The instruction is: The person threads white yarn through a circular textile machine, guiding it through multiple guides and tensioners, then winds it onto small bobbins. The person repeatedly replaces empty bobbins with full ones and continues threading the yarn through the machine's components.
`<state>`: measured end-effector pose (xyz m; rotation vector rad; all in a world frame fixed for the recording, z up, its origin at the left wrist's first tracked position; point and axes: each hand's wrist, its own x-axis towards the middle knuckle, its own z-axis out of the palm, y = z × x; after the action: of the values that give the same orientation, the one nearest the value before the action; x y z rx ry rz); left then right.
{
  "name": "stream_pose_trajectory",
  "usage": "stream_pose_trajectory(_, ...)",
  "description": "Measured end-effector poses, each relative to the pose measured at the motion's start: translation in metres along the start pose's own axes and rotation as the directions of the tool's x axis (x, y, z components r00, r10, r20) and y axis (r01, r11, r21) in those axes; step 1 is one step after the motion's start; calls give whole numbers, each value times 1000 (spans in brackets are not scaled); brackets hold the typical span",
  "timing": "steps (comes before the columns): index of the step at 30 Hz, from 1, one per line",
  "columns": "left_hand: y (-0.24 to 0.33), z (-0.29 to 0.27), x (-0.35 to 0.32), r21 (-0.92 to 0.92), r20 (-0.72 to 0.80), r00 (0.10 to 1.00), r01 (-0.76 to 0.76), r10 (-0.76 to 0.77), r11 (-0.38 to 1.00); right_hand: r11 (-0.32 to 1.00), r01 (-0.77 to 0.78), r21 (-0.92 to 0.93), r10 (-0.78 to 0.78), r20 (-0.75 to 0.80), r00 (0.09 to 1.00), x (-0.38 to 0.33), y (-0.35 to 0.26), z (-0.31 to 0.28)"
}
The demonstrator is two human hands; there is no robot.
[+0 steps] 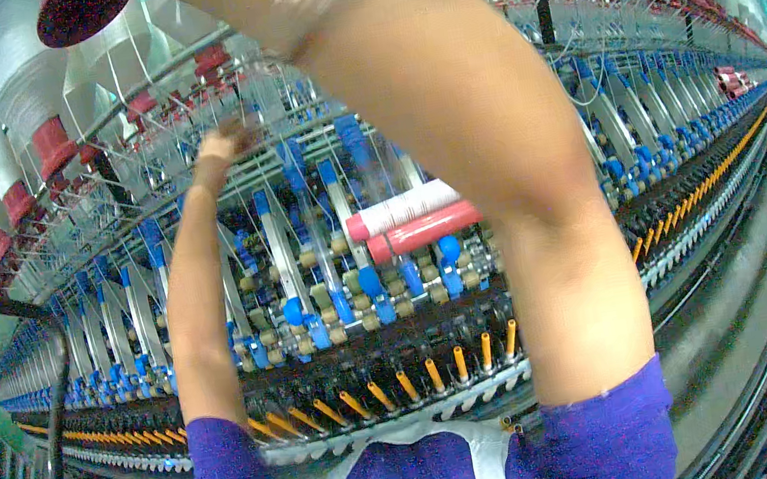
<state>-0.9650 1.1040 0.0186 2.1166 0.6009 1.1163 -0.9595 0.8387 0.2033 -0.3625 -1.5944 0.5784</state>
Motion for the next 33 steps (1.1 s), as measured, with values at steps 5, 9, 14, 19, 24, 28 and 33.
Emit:
stream_pose_trajectory(5,-2,20,-51,131,234,923,-342,306,931,947,-216,236,174,189,966,-137,46,-50)
stream_pose_trajectory(9,35,82,-130,-771,351,706,-155,615,618,930,-335,151,295,237,926,-202,83,-69)
stream_pose_trajectory(14,109,143,-154,-955,88,693,-147,716,259,827,-500,-256,465,-189,865,-292,60,-117)
stream_pose_trajectory(19,91,222,-126,-984,-161,983,-167,88,56,13,-342,-940,305,-322,896,-309,64,-250)
stream_pose_trajectory(24,32,225,-90,-958,270,895,213,-356,-190,-474,-28,-880,231,-156,960,-293,127,-301)
stream_pose_trajectory(28,9,190,-119,-906,396,886,334,-242,-262,-300,197,-933,337,89,937,-323,175,-322)
stream_pose_trajectory(33,-37,105,-172,-970,8,999,-2,42,244,-361,70,-930,336,-60,940,-312,172,-303)
